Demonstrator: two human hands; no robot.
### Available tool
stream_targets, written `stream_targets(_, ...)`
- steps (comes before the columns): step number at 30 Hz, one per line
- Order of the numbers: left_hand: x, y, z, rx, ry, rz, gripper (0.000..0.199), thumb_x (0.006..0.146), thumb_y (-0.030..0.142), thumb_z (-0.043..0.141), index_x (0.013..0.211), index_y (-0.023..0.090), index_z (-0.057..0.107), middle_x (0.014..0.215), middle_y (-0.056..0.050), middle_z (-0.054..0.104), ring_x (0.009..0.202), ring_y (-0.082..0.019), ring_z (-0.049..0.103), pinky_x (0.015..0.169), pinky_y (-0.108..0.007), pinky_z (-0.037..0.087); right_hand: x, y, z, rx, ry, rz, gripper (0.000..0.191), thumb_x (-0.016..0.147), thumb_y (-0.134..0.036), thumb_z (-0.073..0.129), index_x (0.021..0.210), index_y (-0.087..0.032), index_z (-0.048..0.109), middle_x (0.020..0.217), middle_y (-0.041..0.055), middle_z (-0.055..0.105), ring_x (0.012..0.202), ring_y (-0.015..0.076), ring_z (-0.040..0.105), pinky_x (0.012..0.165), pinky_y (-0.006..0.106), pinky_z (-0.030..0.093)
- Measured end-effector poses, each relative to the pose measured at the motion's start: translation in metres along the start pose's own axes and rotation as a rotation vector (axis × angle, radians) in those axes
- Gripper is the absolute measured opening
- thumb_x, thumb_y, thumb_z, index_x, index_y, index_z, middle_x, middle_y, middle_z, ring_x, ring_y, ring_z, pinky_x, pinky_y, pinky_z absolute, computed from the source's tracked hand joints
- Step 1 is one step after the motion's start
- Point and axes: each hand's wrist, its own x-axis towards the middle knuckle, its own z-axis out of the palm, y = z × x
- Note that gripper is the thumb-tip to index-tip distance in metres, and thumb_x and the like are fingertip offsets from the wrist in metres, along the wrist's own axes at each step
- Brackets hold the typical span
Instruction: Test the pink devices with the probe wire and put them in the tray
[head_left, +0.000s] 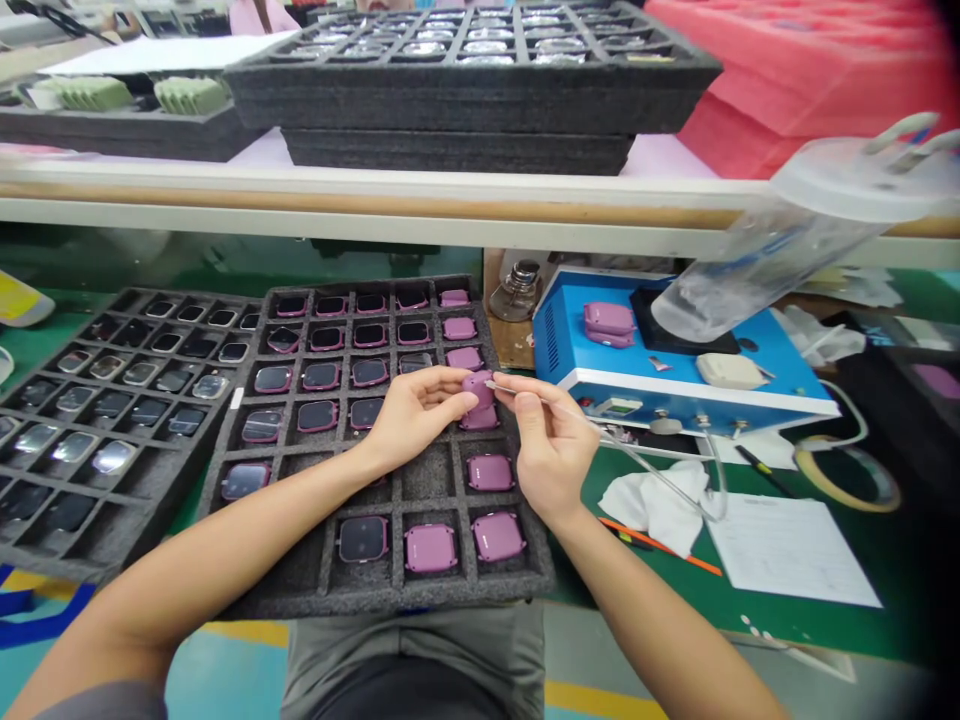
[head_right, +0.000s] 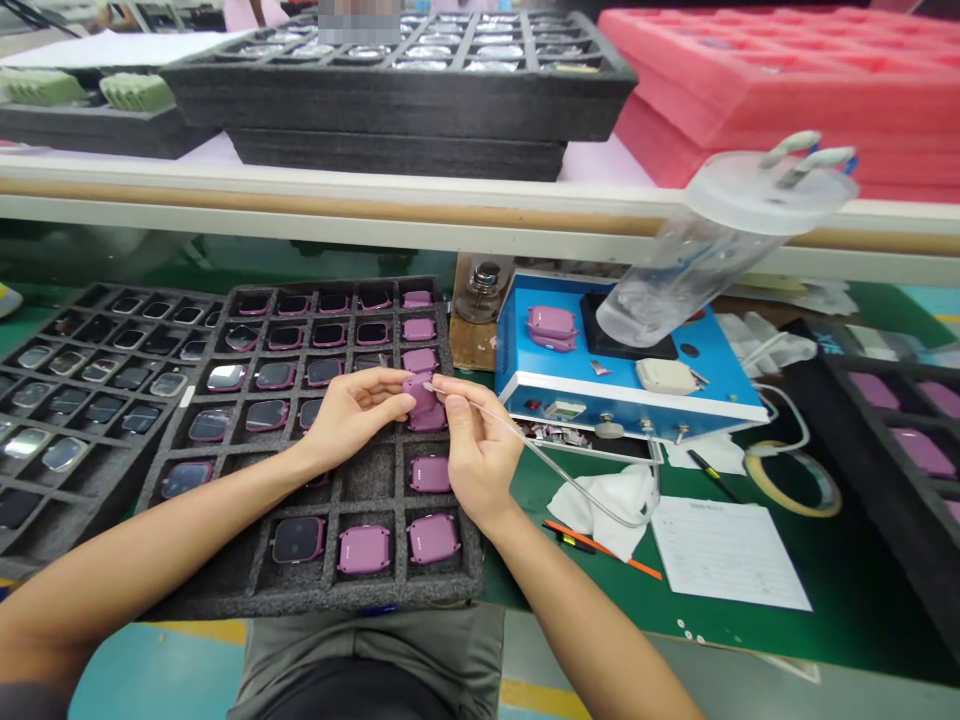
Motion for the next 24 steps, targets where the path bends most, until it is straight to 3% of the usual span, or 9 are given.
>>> stream_targets(24,-0.0002,0.0007,-0.0008,0.048,-0.002,0.038,0.038,0.074,0.037,0.086,0.104,0.014,0.079,0.099,-0.009,0.080,0.083,-0.019,0.073,0.080,-0.031,0.058,0.0001,0.0004,0.0004,-0.012,-0.002,-0.012,0.017,0.099,-0.032,0.063,0.102,-0.022,0.077,0.104,0.0064,0.078,0.100,0.0214,0.075,0.095,0.042,0.063)
